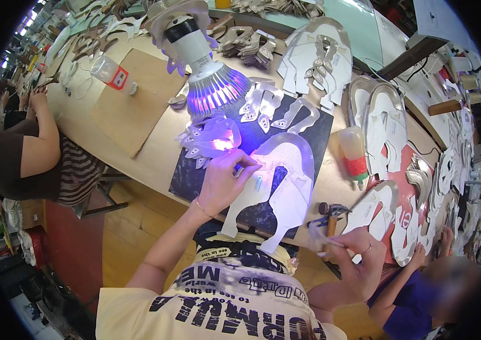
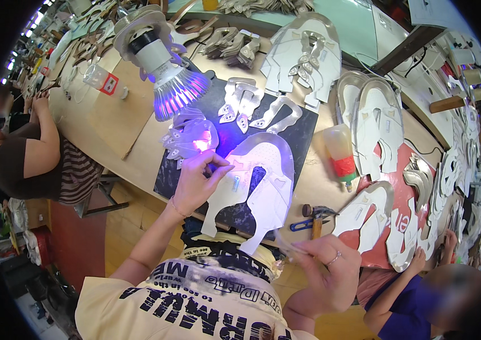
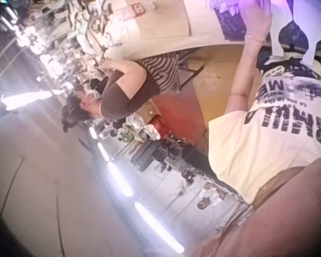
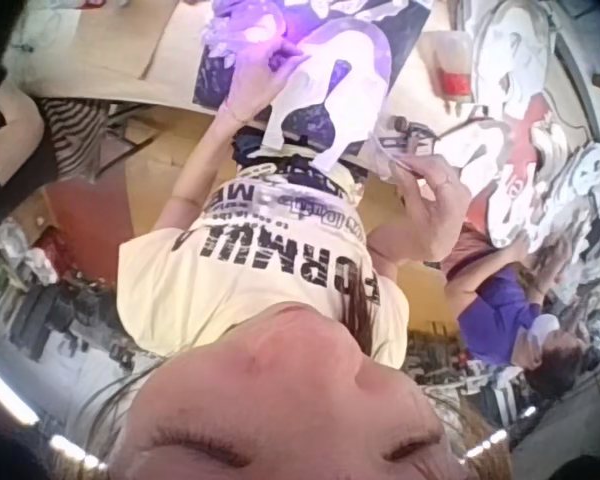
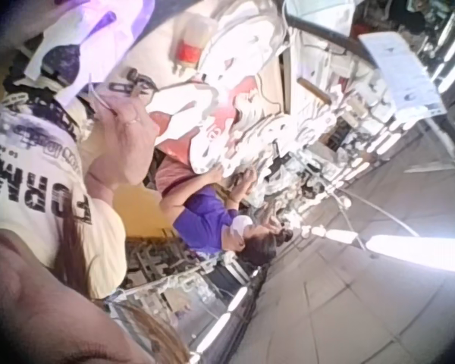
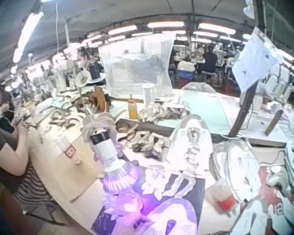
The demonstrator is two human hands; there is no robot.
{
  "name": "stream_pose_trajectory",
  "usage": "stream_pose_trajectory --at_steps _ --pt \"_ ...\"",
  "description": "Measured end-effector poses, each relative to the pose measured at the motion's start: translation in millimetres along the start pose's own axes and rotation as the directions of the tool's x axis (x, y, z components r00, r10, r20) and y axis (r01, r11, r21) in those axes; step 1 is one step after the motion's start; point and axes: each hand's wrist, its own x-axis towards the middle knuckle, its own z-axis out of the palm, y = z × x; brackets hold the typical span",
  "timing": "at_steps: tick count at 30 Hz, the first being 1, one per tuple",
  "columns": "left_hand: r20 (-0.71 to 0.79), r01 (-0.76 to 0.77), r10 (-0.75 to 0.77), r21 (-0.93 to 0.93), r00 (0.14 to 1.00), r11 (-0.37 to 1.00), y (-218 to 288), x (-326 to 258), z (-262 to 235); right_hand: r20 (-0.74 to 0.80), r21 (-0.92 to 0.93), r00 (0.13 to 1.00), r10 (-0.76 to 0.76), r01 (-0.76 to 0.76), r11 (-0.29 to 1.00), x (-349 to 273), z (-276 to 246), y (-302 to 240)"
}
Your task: The person assembles white decorative parts on a workbench. They apply glue from a squeeze bottle, press small pieces into place, and use a hammer to tap components. The person also picks up and places small brown items and a white shoe-shaped part.
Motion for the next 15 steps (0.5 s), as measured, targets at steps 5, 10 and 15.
stream_pose_trajectory --at_steps 5,10,15 --pt "-0.062 -0.051 0.052 0.010 0.997 0.999 -10.3 2.0 5.5 0.184 0.088 0.979 -0.085 0.069 0.994 -1.6 3.1 0.3" --pt "-0.044 -0.097 0.102 0.102 0.994 0.990 -21.9 13.6 25.4 0.184 0.060 0.951 -0.248 0.241 0.969 -1.3 16.7 1.0" --pt "-0.006 -0.062 0.065 0.192 0.998 0.979 -18.2 2.9 25.0 0.307 0.178 0.916 -0.257 0.210 0.961 6.4 20.3 2.8"
